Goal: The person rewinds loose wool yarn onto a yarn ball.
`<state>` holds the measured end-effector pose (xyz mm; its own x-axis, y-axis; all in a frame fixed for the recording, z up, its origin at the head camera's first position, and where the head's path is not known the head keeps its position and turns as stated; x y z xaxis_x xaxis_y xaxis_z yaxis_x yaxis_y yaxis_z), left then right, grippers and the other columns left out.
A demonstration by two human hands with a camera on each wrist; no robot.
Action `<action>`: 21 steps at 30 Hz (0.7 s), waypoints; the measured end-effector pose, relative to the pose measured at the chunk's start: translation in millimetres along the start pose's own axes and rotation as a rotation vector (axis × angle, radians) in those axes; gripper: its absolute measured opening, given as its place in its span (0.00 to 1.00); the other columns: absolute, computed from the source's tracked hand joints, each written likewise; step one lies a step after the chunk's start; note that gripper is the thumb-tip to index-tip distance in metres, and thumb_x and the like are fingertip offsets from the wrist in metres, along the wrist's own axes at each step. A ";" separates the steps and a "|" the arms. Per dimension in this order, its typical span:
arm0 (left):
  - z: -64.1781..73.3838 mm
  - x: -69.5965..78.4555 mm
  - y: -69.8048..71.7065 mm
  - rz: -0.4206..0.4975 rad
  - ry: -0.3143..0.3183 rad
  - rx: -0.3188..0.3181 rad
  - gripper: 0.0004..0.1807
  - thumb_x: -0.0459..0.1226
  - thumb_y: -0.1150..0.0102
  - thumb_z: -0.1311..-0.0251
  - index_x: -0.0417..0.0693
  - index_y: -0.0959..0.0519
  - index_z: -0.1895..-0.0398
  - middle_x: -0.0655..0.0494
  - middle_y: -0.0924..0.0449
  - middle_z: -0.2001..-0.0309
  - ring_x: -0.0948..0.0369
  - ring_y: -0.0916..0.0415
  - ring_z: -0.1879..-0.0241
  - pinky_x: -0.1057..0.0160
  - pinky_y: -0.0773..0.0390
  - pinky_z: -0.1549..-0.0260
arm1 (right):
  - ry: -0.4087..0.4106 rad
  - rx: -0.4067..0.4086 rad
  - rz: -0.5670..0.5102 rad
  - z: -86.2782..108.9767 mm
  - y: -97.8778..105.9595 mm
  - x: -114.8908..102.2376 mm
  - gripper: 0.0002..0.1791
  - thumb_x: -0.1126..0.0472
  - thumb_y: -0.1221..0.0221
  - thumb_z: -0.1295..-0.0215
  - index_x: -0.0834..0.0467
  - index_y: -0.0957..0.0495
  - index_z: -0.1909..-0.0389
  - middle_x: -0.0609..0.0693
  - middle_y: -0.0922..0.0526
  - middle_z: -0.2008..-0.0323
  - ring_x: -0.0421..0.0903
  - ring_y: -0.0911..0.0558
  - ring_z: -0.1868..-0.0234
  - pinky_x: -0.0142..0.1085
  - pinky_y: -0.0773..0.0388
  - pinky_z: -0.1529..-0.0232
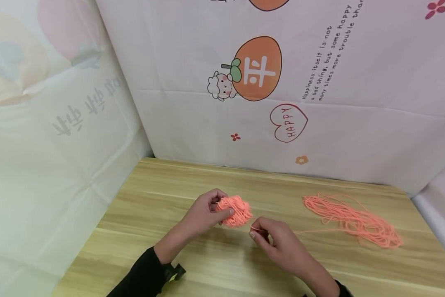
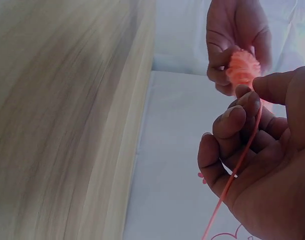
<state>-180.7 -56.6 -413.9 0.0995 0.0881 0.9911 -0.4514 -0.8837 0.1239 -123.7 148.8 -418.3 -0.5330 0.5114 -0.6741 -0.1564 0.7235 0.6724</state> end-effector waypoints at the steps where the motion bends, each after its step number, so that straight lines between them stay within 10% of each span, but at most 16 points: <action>1: -0.4 -1.1 0.5 -0.017 -0.002 0.010 0.16 0.38 0.36 0.39 0.44 0.26 0.52 0.49 0.21 0.66 0.58 0.25 0.73 0.66 0.24 0.77 | 0.001 -0.002 0.012 0.0 -0.1 -0.8 0.08 0.55 0.44 0.28 0.39 0.28 0.67 0.33 0.27 0.77 0.33 0.30 0.77 0.30 0.28 0.79; 9: -2.7 -10.6 -5.1 -0.268 -0.074 0.032 0.14 0.43 0.34 0.41 0.54 0.25 0.56 0.57 0.23 0.68 0.62 0.29 0.73 0.68 0.27 0.78 | 0.027 -0.015 0.057 1.3 0.5 -8.6 0.07 0.55 0.44 0.28 0.39 0.27 0.67 0.32 0.28 0.77 0.32 0.30 0.78 0.28 0.28 0.79; 21: 2.1 -10.1 -26.5 -0.401 -0.103 -0.146 0.12 0.41 0.32 0.45 0.58 0.21 0.58 0.65 0.21 0.65 0.65 0.26 0.73 0.69 0.23 0.78 | 0.064 0.002 0.022 1.9 2.9 -10.3 0.06 0.57 0.46 0.27 0.44 0.27 0.66 0.33 0.28 0.76 0.32 0.29 0.77 0.30 0.27 0.79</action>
Point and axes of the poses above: each hand's wrist, its own z-axis away from the middle knuckle, its own y-axis out of the back of the hand, x = y × z, the point moved 4 cm from there along -z, towards the middle knuckle
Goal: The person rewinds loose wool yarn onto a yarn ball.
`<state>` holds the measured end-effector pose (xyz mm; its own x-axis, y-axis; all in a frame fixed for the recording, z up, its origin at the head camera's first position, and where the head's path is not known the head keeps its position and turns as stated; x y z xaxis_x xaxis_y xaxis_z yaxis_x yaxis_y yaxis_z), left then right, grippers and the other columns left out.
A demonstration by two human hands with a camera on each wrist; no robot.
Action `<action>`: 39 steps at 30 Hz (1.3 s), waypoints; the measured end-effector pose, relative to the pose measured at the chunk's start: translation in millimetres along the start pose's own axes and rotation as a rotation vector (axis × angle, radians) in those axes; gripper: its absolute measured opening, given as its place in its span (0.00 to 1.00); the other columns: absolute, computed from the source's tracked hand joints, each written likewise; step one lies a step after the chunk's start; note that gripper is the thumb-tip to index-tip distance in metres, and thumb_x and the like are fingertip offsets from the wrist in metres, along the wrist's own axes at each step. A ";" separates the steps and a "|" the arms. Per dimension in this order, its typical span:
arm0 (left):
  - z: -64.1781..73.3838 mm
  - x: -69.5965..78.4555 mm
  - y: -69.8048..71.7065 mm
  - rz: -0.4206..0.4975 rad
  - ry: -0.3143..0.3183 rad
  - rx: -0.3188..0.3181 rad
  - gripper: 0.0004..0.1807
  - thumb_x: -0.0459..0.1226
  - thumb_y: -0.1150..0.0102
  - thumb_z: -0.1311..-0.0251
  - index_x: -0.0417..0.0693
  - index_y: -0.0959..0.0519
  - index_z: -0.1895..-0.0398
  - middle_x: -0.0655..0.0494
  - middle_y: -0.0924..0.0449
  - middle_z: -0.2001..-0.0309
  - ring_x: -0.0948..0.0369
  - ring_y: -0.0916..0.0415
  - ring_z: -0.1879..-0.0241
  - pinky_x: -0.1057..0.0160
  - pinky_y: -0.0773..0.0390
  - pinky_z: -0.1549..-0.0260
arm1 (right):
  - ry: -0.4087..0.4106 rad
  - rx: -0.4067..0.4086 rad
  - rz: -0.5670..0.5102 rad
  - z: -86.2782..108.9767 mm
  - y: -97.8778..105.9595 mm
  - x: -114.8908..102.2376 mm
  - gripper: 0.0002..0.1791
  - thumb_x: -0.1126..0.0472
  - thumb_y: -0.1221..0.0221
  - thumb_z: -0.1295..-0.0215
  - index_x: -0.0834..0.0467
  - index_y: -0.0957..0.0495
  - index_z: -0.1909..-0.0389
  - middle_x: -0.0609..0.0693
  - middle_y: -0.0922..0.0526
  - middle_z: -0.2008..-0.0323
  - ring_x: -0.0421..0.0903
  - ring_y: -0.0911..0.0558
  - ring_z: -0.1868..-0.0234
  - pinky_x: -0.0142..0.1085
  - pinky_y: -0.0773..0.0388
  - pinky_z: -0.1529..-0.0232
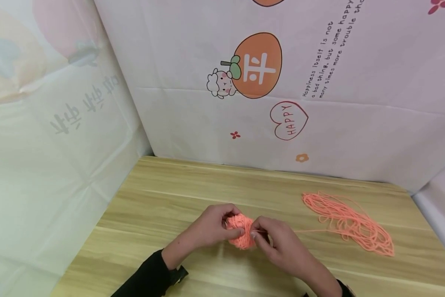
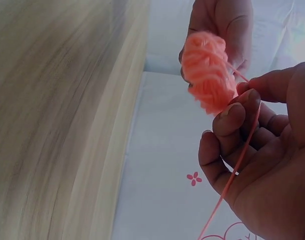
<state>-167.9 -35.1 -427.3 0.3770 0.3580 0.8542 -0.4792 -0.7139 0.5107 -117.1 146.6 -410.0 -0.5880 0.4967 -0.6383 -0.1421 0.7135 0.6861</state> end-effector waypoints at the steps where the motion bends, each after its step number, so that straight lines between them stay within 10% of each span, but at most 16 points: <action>1: 0.2 0.6 -1.1 -0.005 -0.005 -0.010 0.12 0.41 0.32 0.45 0.58 0.21 0.58 0.65 0.21 0.65 0.65 0.26 0.73 0.69 0.23 0.78 | 0.002 0.002 -0.001 -0.2 0.3 0.1 0.06 0.57 0.46 0.27 0.44 0.27 0.66 0.33 0.28 0.76 0.32 0.29 0.77 0.30 0.27 0.79; 11: 1.5 3.4 -7.8 -0.020 -0.003 -0.023 0.09 0.39 0.33 0.45 0.55 0.21 0.62 0.66 0.20 0.69 0.70 0.25 0.74 0.71 0.23 0.77 | 0.116 0.008 -0.021 -0.4 -1.6 -5.2 0.06 0.61 0.43 0.30 0.46 0.25 0.65 0.33 0.28 0.74 0.31 0.29 0.75 0.30 0.26 0.78; 29: 6.0 16.0 -13.0 0.055 -0.179 -0.228 0.12 0.44 0.34 0.42 0.59 0.21 0.55 0.67 0.21 0.62 0.71 0.24 0.66 0.71 0.19 0.69 | 0.054 0.052 -0.055 -3.4 5.6 8.5 0.03 0.60 0.43 0.29 0.47 0.26 0.64 0.35 0.29 0.77 0.33 0.30 0.79 0.30 0.29 0.81; 39: 4.8 14.3 -7.8 0.205 -0.203 -0.192 0.15 0.39 0.31 0.43 0.53 0.22 0.54 0.60 0.20 0.60 0.66 0.22 0.63 0.64 0.18 0.67 | -0.016 0.114 -0.087 -4.6 9.7 6.6 0.10 0.70 0.41 0.35 0.50 0.26 0.66 0.39 0.26 0.77 0.37 0.28 0.78 0.30 0.29 0.80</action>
Point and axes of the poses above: each hand's wrist, its own z-axis away from the middle knuckle, its own y-axis out of the back of the hand, x = y × z, the point moved 4 cm from there along -z, towards the middle knuckle
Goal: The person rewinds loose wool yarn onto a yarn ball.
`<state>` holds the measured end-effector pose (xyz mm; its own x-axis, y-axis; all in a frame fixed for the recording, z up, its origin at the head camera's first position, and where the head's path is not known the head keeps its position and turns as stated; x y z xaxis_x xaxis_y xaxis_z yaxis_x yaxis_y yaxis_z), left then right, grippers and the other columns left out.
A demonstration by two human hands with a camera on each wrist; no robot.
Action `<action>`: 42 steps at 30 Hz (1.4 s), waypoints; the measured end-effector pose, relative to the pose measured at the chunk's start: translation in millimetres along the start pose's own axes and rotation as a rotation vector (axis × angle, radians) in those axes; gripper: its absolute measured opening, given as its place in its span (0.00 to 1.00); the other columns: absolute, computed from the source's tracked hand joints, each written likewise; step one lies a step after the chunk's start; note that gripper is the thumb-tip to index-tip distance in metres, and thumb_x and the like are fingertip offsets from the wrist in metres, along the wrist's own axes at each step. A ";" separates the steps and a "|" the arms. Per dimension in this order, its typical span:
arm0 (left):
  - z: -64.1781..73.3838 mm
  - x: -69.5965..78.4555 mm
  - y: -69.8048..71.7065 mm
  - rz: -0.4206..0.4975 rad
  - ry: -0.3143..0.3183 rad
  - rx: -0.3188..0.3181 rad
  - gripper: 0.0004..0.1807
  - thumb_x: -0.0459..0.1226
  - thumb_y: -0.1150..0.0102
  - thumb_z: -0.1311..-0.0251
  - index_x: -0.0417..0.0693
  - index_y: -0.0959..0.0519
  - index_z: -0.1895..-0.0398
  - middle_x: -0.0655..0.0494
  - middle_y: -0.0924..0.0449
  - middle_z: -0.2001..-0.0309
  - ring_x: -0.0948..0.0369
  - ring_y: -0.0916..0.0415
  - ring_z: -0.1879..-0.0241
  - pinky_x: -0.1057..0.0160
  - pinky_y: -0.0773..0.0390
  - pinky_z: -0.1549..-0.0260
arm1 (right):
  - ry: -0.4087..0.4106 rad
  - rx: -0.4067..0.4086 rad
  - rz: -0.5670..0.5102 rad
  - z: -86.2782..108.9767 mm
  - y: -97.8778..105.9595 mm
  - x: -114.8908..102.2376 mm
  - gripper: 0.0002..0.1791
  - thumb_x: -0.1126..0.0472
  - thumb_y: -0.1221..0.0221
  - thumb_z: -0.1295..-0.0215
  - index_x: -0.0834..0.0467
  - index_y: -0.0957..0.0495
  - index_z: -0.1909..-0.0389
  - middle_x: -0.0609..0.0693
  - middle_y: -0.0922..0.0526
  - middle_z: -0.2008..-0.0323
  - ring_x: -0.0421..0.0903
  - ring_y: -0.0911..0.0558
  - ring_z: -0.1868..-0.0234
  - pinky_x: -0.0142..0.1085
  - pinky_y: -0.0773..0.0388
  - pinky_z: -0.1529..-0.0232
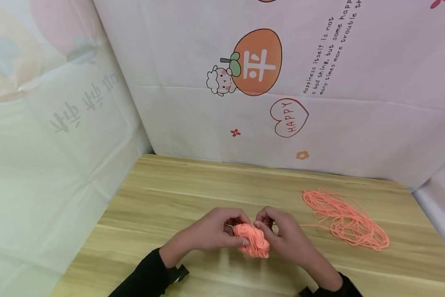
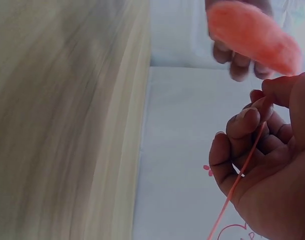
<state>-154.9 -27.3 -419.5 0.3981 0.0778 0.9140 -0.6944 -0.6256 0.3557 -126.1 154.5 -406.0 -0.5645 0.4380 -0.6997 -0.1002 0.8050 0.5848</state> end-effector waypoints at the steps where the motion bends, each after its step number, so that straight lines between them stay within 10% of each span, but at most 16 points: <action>1: -0.1 0.7 1.3 0.033 -0.007 0.011 0.15 0.38 0.31 0.44 0.52 0.22 0.54 0.59 0.20 0.59 0.65 0.22 0.62 0.63 0.17 0.66 | 0.004 0.003 -0.004 -0.5 -0.1 -1.1 0.11 0.71 0.41 0.35 0.50 0.26 0.66 0.39 0.26 0.77 0.37 0.28 0.78 0.30 0.29 0.80; 10: 1.0 7.8 16.1 0.343 0.007 0.164 0.17 0.32 0.32 0.44 0.41 0.25 0.52 0.45 0.21 0.59 0.53 0.20 0.62 0.58 0.17 0.65 | 0.059 -0.072 0.035 2.3 -6.3 4.3 0.12 0.61 0.47 0.27 0.46 0.26 0.47 0.38 0.20 0.60 0.36 0.21 0.63 0.37 0.21 0.67; 15: 2.6 8.8 26.4 0.416 0.043 0.284 0.18 0.32 0.33 0.43 0.37 0.26 0.51 0.42 0.21 0.59 0.54 0.20 0.66 0.60 0.17 0.69 | 0.056 -0.087 0.071 4.2 -10.8 4.7 0.18 0.59 0.52 0.23 0.47 0.32 0.36 0.37 0.25 0.69 0.34 0.27 0.73 0.32 0.25 0.73; 23: 4.2 5.0 35.9 0.419 0.054 0.438 0.19 0.34 0.33 0.42 0.36 0.27 0.51 0.44 0.23 0.61 0.58 0.21 0.69 0.62 0.18 0.70 | 0.030 -0.085 0.095 4.7 -16.9 1.9 0.08 0.59 0.53 0.23 0.43 0.27 0.55 0.34 0.31 0.76 0.32 0.32 0.77 0.29 0.29 0.77; 33: 6.3 -3.6 42.0 0.313 0.119 0.522 0.20 0.36 0.30 0.46 0.39 0.25 0.51 0.43 0.22 0.59 0.55 0.21 0.65 0.65 0.19 0.70 | 0.052 -0.074 0.126 6.3 -15.8 -0.6 0.06 0.58 0.53 0.23 0.44 0.29 0.59 0.36 0.33 0.77 0.33 0.34 0.79 0.28 0.32 0.79; 42: 5.3 -11.9 35.9 -0.017 0.163 0.460 0.19 0.42 0.28 0.48 0.54 0.24 0.55 0.57 0.20 0.63 0.60 0.27 0.71 0.68 0.26 0.74 | 0.049 -0.072 0.122 6.6 -13.4 -3.1 0.06 0.58 0.53 0.23 0.43 0.28 0.58 0.36 0.32 0.78 0.33 0.34 0.80 0.28 0.32 0.79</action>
Point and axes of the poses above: each hand's wrist, its own z-axis away from the middle knuckle, its own y-axis out of the back of the hand, x = y × z, the point moved 4 cm from there along -z, towards the middle knuckle
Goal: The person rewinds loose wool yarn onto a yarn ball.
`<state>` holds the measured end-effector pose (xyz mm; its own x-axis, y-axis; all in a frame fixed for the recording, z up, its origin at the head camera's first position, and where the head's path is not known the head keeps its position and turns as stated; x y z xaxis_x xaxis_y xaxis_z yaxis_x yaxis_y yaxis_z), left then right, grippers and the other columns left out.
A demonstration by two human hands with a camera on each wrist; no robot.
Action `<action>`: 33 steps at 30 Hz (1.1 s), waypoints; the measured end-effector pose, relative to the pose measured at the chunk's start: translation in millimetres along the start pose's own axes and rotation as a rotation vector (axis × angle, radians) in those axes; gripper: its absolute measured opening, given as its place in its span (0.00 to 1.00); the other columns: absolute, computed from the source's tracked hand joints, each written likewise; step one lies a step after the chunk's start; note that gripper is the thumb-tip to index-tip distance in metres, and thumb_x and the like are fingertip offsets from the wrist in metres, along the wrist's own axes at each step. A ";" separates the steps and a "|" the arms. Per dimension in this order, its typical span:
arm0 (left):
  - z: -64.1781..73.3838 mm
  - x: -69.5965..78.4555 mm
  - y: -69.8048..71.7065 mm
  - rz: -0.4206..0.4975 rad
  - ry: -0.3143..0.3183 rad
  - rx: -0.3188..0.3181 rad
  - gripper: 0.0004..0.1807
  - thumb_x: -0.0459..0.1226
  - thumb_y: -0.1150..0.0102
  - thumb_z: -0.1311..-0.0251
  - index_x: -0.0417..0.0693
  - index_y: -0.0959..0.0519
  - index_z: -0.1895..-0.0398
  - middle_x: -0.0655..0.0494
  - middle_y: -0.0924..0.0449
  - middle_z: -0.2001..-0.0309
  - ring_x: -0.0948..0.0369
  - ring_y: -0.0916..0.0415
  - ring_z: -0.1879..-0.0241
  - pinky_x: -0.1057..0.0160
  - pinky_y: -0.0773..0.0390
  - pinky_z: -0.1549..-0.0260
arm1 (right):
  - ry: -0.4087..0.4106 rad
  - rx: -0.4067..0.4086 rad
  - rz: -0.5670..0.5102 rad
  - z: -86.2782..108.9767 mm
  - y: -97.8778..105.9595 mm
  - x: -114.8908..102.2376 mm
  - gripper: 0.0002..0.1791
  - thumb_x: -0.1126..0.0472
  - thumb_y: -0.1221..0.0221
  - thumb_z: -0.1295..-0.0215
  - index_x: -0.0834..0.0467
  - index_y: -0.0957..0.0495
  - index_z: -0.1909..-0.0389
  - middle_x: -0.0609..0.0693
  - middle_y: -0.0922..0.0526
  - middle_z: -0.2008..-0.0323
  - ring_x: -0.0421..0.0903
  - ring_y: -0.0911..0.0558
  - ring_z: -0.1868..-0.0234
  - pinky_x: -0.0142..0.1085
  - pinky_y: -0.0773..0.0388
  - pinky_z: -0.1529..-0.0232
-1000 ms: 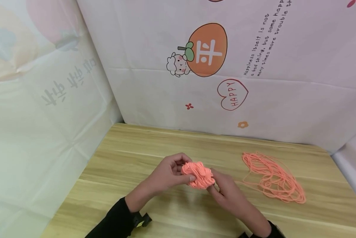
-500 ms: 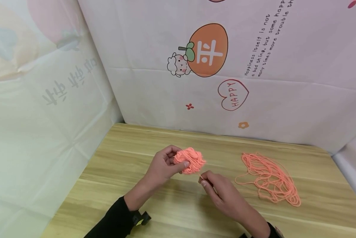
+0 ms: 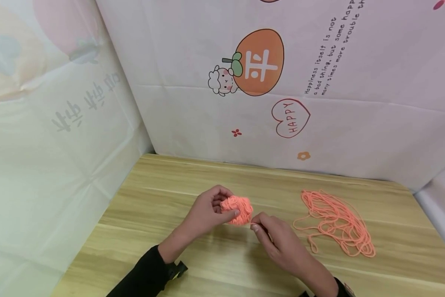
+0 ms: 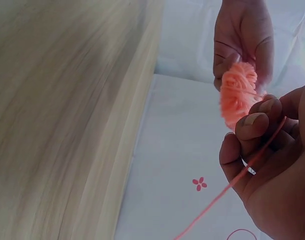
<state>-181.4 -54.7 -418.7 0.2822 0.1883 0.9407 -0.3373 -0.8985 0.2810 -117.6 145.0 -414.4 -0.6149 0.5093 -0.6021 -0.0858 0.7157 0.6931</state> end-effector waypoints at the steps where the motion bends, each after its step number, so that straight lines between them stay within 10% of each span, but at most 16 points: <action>1: 0.5 0.5 -1.3 -0.016 -0.008 -0.015 0.19 0.43 0.28 0.48 0.54 0.24 0.55 0.57 0.20 0.63 0.60 0.27 0.70 0.67 0.25 0.74 | 0.000 -0.001 0.000 -0.1 0.2 -0.4 0.06 0.58 0.53 0.23 0.43 0.28 0.57 0.36 0.32 0.78 0.33 0.34 0.80 0.28 0.32 0.79; 17: 7.9 6.6 -22.7 -0.202 -0.059 -0.339 0.13 0.43 0.29 0.47 0.58 0.23 0.61 0.64 0.21 0.66 0.65 0.27 0.73 0.71 0.25 0.77 | 0.032 0.036 -0.001 -1.8 0.8 -5.0 0.07 0.62 0.50 0.25 0.46 0.27 0.61 0.33 0.32 0.77 0.31 0.35 0.80 0.26 0.33 0.81; 33: 14.0 9.7 -32.5 -0.034 -0.139 -0.519 0.14 0.42 0.30 0.45 0.56 0.22 0.57 0.62 0.19 0.64 0.67 0.22 0.67 0.68 0.19 0.69 | 0.021 0.081 -0.029 0.0 0.6 9.7 0.09 0.68 0.50 0.27 0.50 0.27 0.62 0.35 0.34 0.80 0.31 0.37 0.83 0.26 0.35 0.84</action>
<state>-155.1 -29.3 -421.3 0.4056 0.1280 0.9050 -0.7156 -0.5715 0.4016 -123.6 150.3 -419.8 -0.6293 0.4783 -0.6125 -0.0408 0.7667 0.6407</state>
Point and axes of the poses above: each hand's wrist, its own z-axis away from the middle knuckle, its own y-axis out of the back of the hand, x = y × z, the point moved 4 cm from there along -z, towards the middle knuckle
